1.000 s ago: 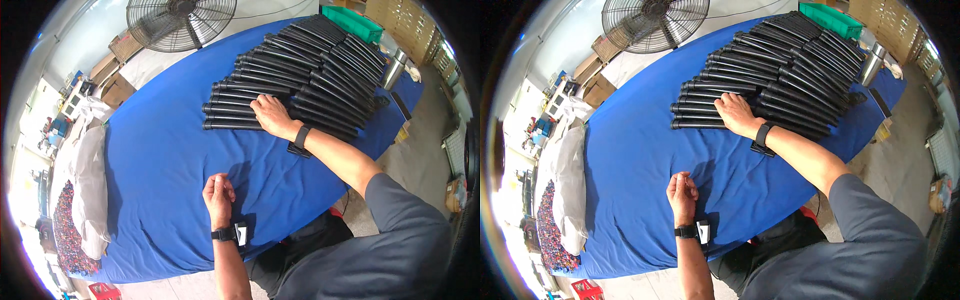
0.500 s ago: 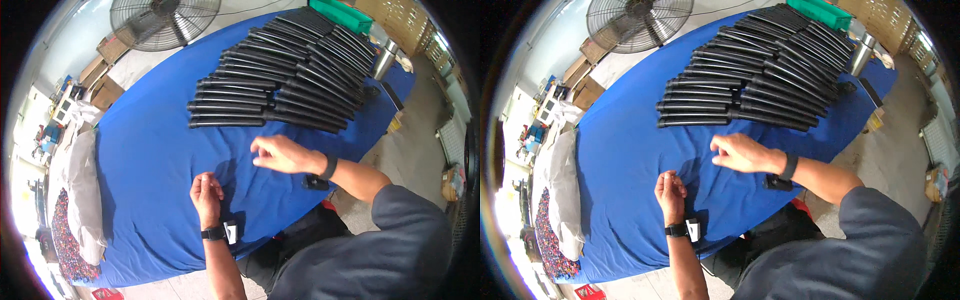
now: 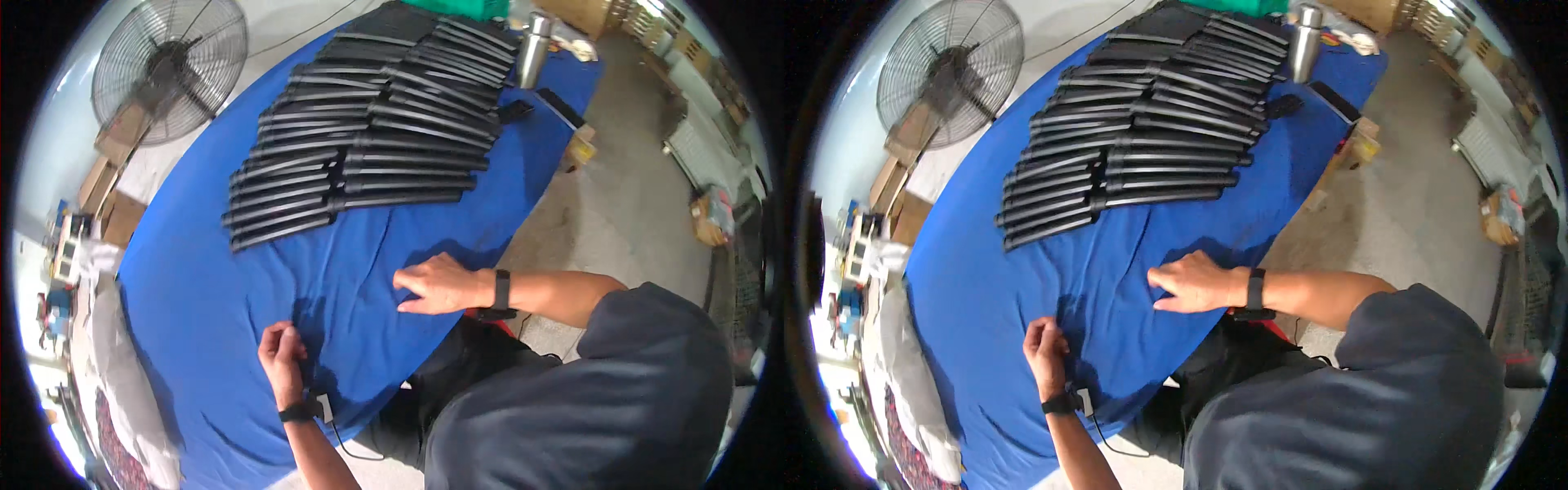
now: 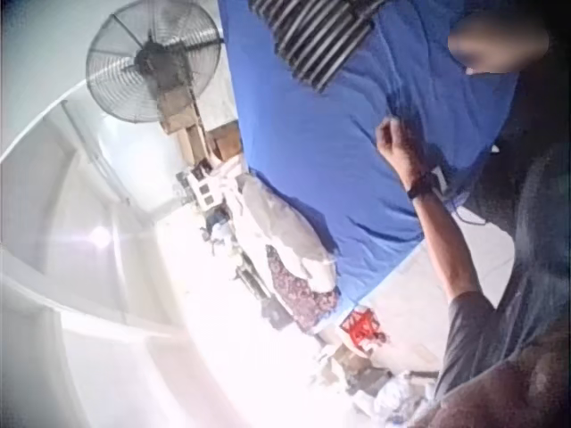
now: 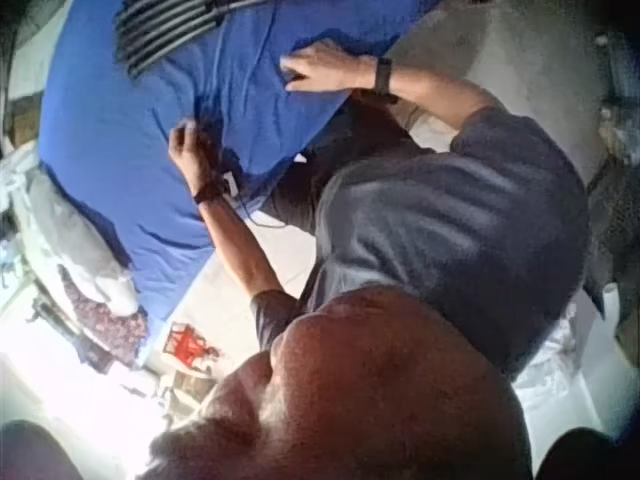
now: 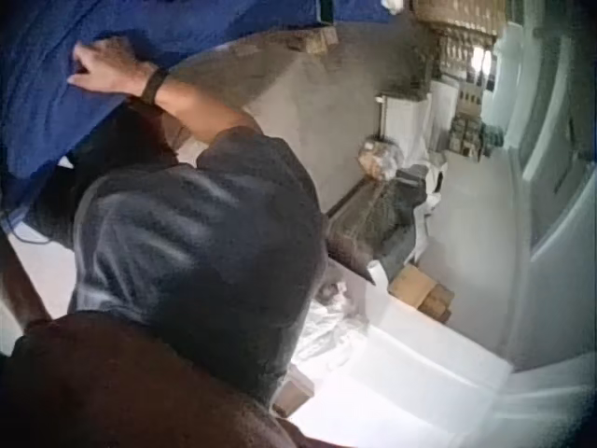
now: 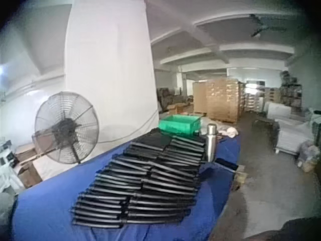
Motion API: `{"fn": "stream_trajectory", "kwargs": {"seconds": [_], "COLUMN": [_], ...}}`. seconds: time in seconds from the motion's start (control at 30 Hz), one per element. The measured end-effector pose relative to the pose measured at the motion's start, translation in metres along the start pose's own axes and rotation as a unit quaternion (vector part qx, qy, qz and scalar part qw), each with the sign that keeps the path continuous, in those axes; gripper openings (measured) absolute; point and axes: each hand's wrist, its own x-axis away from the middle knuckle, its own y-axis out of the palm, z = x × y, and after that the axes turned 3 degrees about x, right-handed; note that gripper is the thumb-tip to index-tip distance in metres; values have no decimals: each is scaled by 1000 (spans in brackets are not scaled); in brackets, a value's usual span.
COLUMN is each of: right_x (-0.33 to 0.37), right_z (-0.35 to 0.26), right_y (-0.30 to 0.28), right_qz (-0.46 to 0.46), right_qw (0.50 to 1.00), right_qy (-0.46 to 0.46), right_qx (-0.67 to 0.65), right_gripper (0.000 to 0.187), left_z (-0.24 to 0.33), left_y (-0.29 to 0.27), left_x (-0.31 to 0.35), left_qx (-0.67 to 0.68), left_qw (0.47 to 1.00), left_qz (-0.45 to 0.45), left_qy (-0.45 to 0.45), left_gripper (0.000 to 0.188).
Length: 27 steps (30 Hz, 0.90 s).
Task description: The person assembles black telescopic poles by inserting smaller inner sections into larger outer sections. They handle the poles one at a time, aligning the ends and pushing them together to form longer units. The assembled poles are placed in a growing stack on a blue-covered table.
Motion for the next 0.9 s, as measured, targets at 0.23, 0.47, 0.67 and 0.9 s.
{"fn": "stream_trajectory", "kwargs": {"seconds": [0.23, 0.47, 0.67, 0.9], "right_x": [31, 61, 51, 50], "right_z": [-6, 12, 31, 41], "right_y": [-20, -22, -15, -18], "right_qz": [-79, -84, -60, -51], "right_qw": [990, 956, 930, 908], "right_qy": [-111, -176, -232, -305], "right_qx": [40, 220, 277, 283], "right_gripper": [90, 109, 107, 105], "left_z": [39, 33, -21, -31], "left_y": [-43, -117, -133, -124], "left_x": [82, 191, 201, 197], "left_qx": [-347, -668, -731, -710], "left_qw": [935, 740, 681, 700], "left_qz": [-64, -77, 22, 66], "left_qy": [8, -16, 26, 48], "left_gripper": [58, 126, 130, 121]}}
